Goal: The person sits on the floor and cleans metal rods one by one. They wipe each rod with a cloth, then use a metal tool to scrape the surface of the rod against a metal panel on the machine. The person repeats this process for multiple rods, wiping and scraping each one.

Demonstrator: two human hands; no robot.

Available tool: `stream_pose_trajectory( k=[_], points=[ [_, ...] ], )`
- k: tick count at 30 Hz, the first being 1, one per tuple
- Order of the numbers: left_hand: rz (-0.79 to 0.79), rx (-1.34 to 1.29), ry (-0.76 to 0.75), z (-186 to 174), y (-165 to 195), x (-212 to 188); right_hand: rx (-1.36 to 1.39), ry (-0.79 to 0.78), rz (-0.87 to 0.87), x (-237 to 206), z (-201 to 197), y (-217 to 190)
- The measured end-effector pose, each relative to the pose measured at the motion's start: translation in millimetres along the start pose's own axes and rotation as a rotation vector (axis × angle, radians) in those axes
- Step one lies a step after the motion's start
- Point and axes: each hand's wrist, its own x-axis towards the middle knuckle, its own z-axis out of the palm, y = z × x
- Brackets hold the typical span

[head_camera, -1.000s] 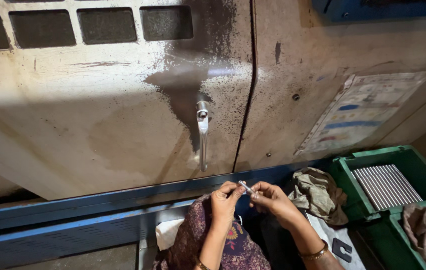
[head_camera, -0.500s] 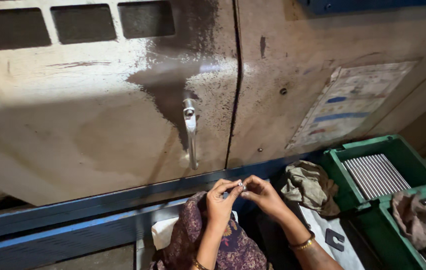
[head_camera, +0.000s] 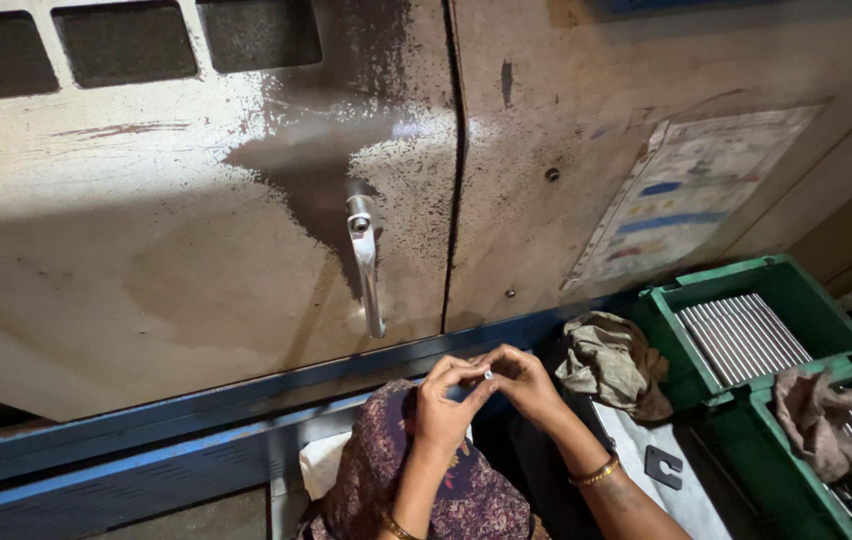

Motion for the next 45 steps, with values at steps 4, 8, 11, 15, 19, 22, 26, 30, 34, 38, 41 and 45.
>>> stream_pose_trajectory(
  k=[4, 8, 11, 15, 19, 22, 26, 30, 34, 38, 41, 45],
  points=[
    [-0.092, 0.053, 0.023, 0, -2, -1, -0.143, -0.014, -0.029, -2, 1, -5],
    [-0.106, 0.092, 0.045, 2, -6, 0, -0.192, 0.011, 0.008, -3, 1, -2],
    [-0.133, 0.090, 0.031, 1, -10, 1, -0.098, 0.011, 0.057, -4, -1, 3],
    [-0.185, 0.035, 0.032, 2, -13, 1, -0.151, 0.025, 0.055, -7, -6, 11],
    [-0.205, 0.056, 0.018, 3, -12, 3, -0.081, 0.027, 0.117, -7, -12, 16],
    [-0.221, 0.026, 0.003, 3, -10, 4, -0.103, 0.038, 0.140, -7, -14, 16],
    [-0.224, 0.043, 0.014, 6, -12, 5, -0.134, 0.007, 0.086, -5, -18, 14],
    [-0.256, -0.040, 0.016, 18, -19, 4, -0.215, -0.005, 0.085, -7, -30, 8],
    [-0.218, -0.198, -0.021, 48, -33, 6, -0.129, 0.024, 0.111, -11, -55, -4],
    [-0.326, -0.436, -0.116, 91, -54, 6, -0.286, 0.144, 0.101, -19, -94, -26],
    [-0.394, -0.444, -0.154, 120, -68, 4, -0.571, 0.236, 0.036, -26, -139, -50],
    [-0.378, -0.442, -0.190, 144, -81, 4, -0.769, 0.488, -0.047, -28, -204, -83]
  ],
)
